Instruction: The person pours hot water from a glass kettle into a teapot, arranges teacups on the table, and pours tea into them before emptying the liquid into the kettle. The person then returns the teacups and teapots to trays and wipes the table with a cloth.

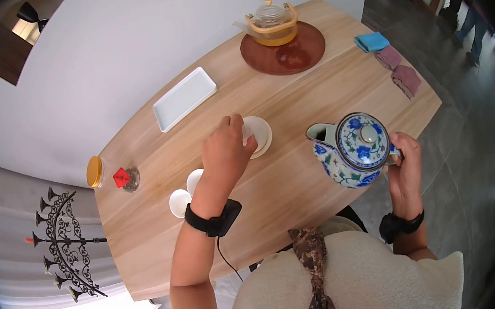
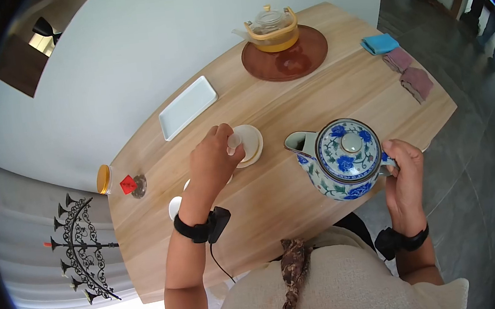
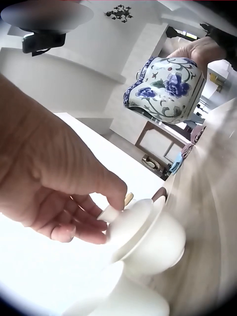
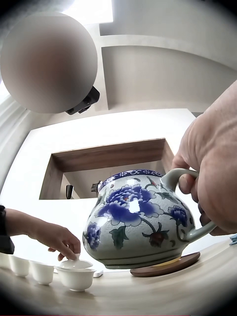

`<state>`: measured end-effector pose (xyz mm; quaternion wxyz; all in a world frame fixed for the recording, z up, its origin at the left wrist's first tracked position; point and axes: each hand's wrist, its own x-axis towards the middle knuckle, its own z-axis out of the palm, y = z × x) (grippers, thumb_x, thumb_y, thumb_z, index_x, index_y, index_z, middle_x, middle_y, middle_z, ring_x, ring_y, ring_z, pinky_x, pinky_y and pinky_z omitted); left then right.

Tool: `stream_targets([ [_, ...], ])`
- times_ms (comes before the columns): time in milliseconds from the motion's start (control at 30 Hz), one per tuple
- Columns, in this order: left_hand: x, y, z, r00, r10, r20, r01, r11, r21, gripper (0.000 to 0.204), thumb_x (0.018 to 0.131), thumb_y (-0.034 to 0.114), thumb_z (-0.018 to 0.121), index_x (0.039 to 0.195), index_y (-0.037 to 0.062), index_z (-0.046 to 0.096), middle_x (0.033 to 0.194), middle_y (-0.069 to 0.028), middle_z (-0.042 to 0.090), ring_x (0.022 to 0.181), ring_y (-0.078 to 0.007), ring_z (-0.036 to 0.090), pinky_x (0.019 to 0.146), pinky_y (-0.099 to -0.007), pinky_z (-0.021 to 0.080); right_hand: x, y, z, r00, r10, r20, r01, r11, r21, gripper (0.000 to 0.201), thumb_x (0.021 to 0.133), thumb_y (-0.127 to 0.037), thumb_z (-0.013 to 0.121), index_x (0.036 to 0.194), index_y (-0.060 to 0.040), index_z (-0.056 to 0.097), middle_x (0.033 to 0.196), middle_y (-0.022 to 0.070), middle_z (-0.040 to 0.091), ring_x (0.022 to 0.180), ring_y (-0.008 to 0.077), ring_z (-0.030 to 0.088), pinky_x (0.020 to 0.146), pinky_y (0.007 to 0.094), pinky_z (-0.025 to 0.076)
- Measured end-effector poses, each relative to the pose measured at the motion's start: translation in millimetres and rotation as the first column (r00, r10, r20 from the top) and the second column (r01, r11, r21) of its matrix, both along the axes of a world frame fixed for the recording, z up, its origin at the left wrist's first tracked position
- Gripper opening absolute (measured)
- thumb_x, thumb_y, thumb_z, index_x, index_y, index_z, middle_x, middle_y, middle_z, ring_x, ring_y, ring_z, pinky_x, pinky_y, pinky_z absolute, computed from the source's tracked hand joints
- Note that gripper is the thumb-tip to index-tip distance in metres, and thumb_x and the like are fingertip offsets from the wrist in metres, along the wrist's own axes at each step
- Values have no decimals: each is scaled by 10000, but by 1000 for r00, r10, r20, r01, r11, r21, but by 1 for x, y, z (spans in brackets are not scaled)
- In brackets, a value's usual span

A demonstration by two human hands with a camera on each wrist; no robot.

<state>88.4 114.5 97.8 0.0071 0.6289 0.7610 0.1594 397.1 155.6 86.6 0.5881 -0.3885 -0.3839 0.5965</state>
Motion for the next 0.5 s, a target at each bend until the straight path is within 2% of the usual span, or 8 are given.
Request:
stream_targets([
  [300,-4,0,-8,998,-69,7,69,997,26,263,767,176,658,932,30,514,863,-134,591,737,-327,625,604,-425,505,-3,4,1,1000,7,-8,-7,1000,-16,239,823,-95,599,592,-95,541,549,-79,427,483,7,301,476,205,210],
  [433,-3,1,-8,1000,-28,12,28,1000,-10,270,764,182,665,969,57,542,905,-114,601,755,-312,623,652,-413,505,-5,5,0,1000,27,4,-27,1000,2,236,827,-96,594,596,-96,543,555,-80,431,486,7,305,474,203,212],
  [500,-4,1,-10,997,-74,12,74,997,27,270,770,184,656,934,24,513,876,-137,583,750,-328,625,610,-424,506,-6,5,1,999,32,15,-32,999,7,235,829,-95,591,598,-94,542,557,-79,431,488,7,306,475,203,213],
])
